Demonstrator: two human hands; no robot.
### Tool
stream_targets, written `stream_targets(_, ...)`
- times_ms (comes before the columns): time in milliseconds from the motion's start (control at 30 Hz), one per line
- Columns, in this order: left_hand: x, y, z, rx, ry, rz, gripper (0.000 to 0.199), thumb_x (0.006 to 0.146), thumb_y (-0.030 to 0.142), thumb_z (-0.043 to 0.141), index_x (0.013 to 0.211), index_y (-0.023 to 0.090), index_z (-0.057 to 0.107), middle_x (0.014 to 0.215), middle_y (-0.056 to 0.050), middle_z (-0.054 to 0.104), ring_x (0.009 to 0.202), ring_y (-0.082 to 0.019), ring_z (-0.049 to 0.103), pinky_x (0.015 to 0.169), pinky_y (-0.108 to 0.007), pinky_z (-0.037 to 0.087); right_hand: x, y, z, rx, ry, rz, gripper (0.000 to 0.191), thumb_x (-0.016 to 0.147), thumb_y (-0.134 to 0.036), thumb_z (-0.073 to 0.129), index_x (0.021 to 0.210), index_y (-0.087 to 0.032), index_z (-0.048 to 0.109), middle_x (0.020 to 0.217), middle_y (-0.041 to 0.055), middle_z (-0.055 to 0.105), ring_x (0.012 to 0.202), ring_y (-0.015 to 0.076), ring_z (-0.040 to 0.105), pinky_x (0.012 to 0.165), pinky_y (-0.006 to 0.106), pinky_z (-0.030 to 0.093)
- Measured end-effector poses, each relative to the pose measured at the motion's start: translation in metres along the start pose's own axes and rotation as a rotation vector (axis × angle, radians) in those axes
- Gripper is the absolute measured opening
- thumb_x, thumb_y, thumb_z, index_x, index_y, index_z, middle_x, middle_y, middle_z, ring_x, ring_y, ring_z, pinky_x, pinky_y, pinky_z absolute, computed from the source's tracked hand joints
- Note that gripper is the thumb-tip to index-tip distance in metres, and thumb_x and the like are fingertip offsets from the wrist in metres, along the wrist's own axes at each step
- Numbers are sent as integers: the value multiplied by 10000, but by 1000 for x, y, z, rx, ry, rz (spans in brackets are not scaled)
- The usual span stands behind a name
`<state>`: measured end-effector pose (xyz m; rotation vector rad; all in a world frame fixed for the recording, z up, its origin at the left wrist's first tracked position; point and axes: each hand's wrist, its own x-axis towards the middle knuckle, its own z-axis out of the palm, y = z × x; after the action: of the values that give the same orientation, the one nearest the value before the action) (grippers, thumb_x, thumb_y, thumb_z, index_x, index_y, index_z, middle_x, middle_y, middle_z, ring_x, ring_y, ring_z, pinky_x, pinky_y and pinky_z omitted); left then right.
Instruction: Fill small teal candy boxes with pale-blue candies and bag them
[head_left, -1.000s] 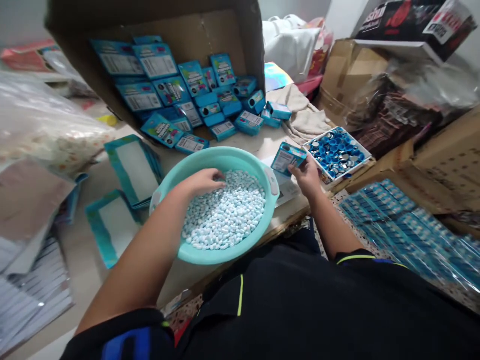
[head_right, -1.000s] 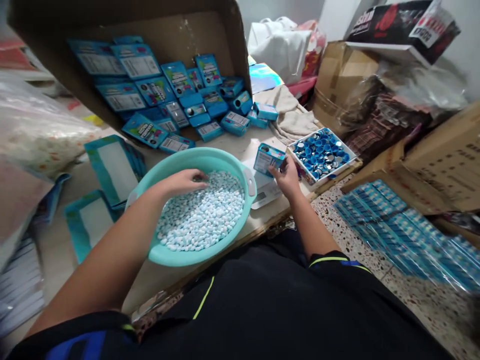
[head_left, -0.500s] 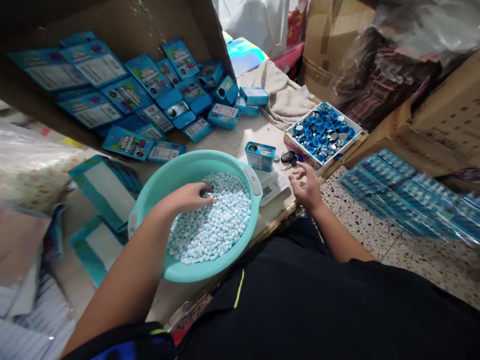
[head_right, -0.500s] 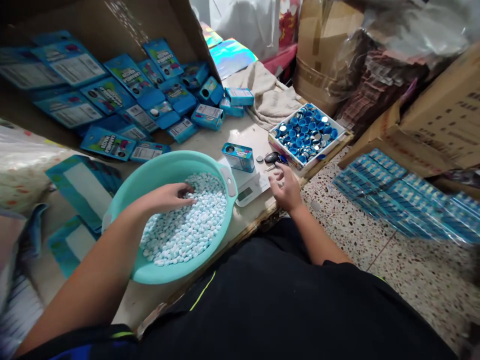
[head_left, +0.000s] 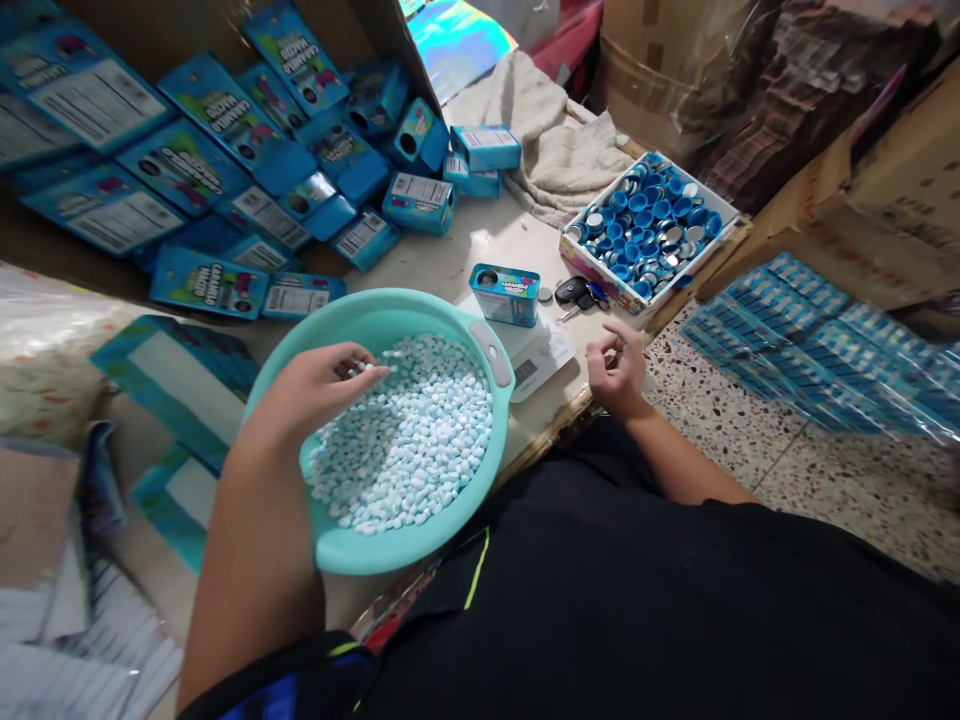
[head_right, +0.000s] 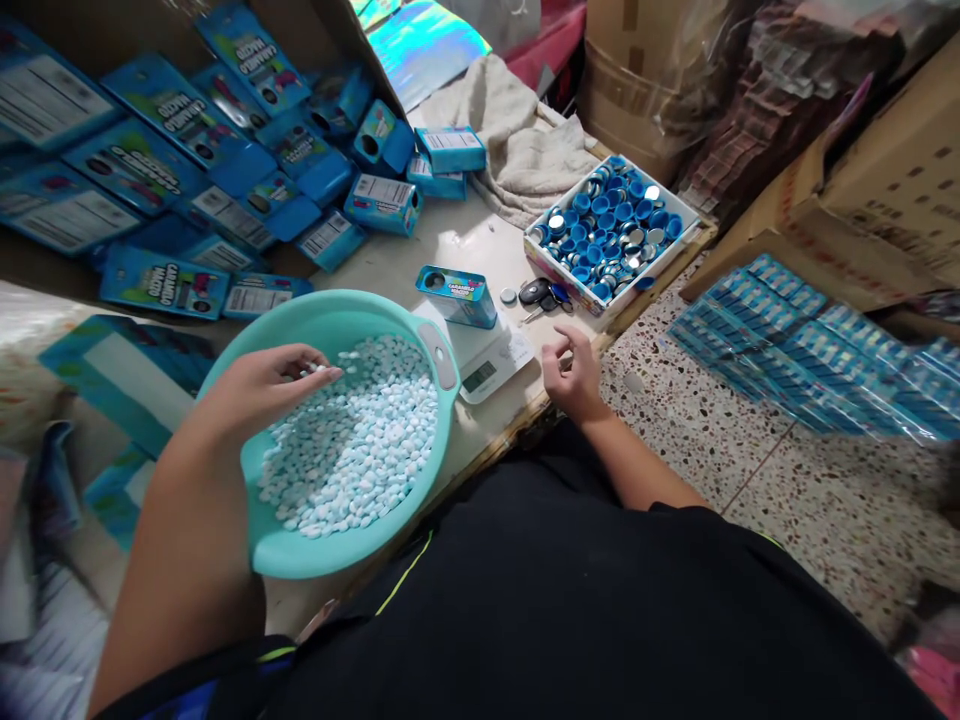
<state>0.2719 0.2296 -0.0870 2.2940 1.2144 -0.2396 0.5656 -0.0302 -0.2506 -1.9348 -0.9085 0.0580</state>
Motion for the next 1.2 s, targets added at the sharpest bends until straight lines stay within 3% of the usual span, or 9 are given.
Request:
stream_targets(233,0,-2,2,20,-52,24,373,870,604,543,1010,281,665,893,36,712,811,-175,593,687,-251,433,-1,-3,-5,10,-32,15,404,967,-395,474,1343,-256,521,851,44,601,672,207,608,604,379,555)
stream_targets(333,5,-8,6,20,-113,18,316,861,500,549,1027,263,676,1071,-13,734,935,-227,649,752,-286,480,12,-21,-14,-42,-124,-35,623,948,-408,521,1528,-268,342,1123,122,633,946,281,669,724,436,594)
stream_targets(467,13,-18,15,0,-132,46,322,800,428,582,1043,257,705,1173,-43,738,1025,-277,677,820,-301,515,48,-50,-12,-91,-215,-186,979,880,-406,660,1639,-234,66,1521,216,432,1340,369,527,960,524,558)
stream_targets(600,15,-24,21,2,-94,60,366,791,425,604,1092,245,711,1183,-58,732,1005,-283,690,857,-315,534,87,-72,15,11,-410,-328,670,899,-352,627,1519,-213,415,1328,166,636,1201,335,623,976,520,550)
stream_targets(700,14,-27,22,-6,-91,48,433,809,446,596,1173,229,688,1270,-78,700,1060,-298,679,894,-337,540,102,-94,28,62,-397,-460,422,901,-351,617,1300,-215,619,1154,117,724,1074,318,672,1004,551,528)
stream_targets(900,10,-27,22,-21,-115,22,464,867,481,541,1214,203,672,1309,-98,683,1138,-302,640,964,-350,495,91,-169,13,148,-274,-797,513,965,-362,549,1465,-254,513,1334,106,670,1237,326,610,1053,539,495)
stream_targets(1033,11,-29,25,-25,-123,19,471,845,501,559,1193,204,677,1211,-91,715,1062,-291,651,884,-331,489,83,-204,21,-29,-563,-905,497,976,-298,527,1466,-218,523,1267,123,695,1154,309,629,944,468,516)
stream_targets(1133,13,-31,27,-22,-127,8,491,867,529,533,1191,192,680,1169,-95,721,1025,-280,654,843,-324,479,80,-211,34,-245,-816,-975,479,958,-243,558,1434,-192,565,1121,120,730,962,263,642,817,383,481)
stream_targets(1200,13,-32,27,-20,-133,0,500,895,530,497,1209,185,678,1174,-101,718,1017,-267,654,833,-315,469,79,-212,38,-303,-868,-1037,506,973,-236,546,1478,-208,531,1105,111,730,905,233,622,791,353,438)
